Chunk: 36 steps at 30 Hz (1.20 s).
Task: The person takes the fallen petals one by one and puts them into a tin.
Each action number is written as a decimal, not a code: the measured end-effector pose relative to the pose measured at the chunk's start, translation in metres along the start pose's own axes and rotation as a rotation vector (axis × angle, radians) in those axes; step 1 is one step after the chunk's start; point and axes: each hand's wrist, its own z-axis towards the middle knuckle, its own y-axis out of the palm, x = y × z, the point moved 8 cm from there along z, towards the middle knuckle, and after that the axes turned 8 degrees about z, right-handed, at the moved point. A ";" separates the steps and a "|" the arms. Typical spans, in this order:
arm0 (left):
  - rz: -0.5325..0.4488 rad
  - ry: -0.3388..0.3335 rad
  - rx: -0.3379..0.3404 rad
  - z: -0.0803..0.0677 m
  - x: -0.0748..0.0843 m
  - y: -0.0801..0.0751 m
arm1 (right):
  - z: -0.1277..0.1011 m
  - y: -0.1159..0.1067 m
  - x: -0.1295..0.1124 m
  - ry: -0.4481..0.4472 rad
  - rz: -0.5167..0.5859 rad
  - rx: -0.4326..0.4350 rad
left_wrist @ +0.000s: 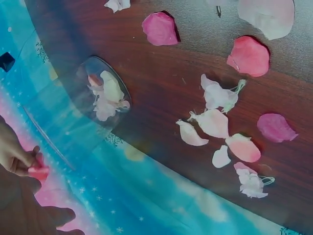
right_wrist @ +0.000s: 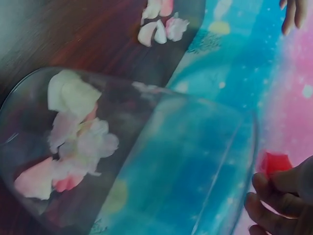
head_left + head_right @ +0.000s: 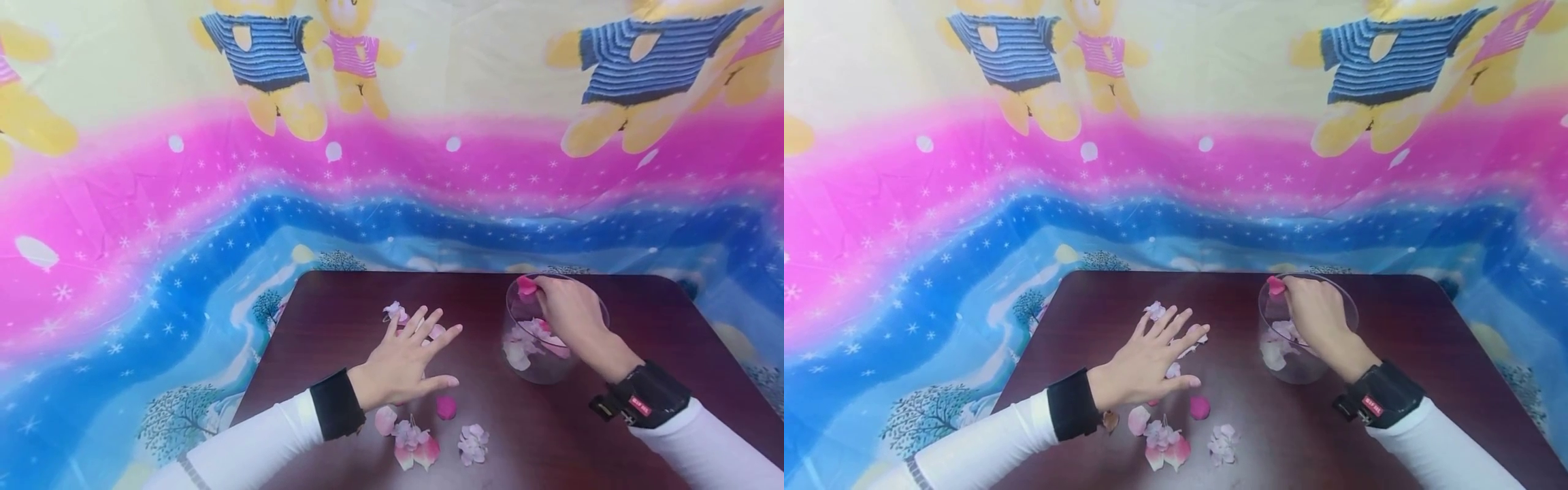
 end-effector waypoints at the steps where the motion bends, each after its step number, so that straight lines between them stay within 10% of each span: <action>1: 0.003 -0.001 0.000 0.000 0.000 0.001 | 0.000 0.003 0.005 0.017 -0.006 -0.031; 11: -0.007 -0.020 -0.035 -0.003 -0.003 0.009 | -0.015 0.039 0.033 0.050 -0.112 -0.412; 22: 0.008 -0.037 -0.041 -0.003 -0.009 0.009 | -0.012 0.036 0.018 0.047 -0.078 -0.355; 36: 0.035 -0.161 -0.005 -0.013 -0.061 0.011 | -0.024 0.041 -0.042 -0.090 0.074 -0.294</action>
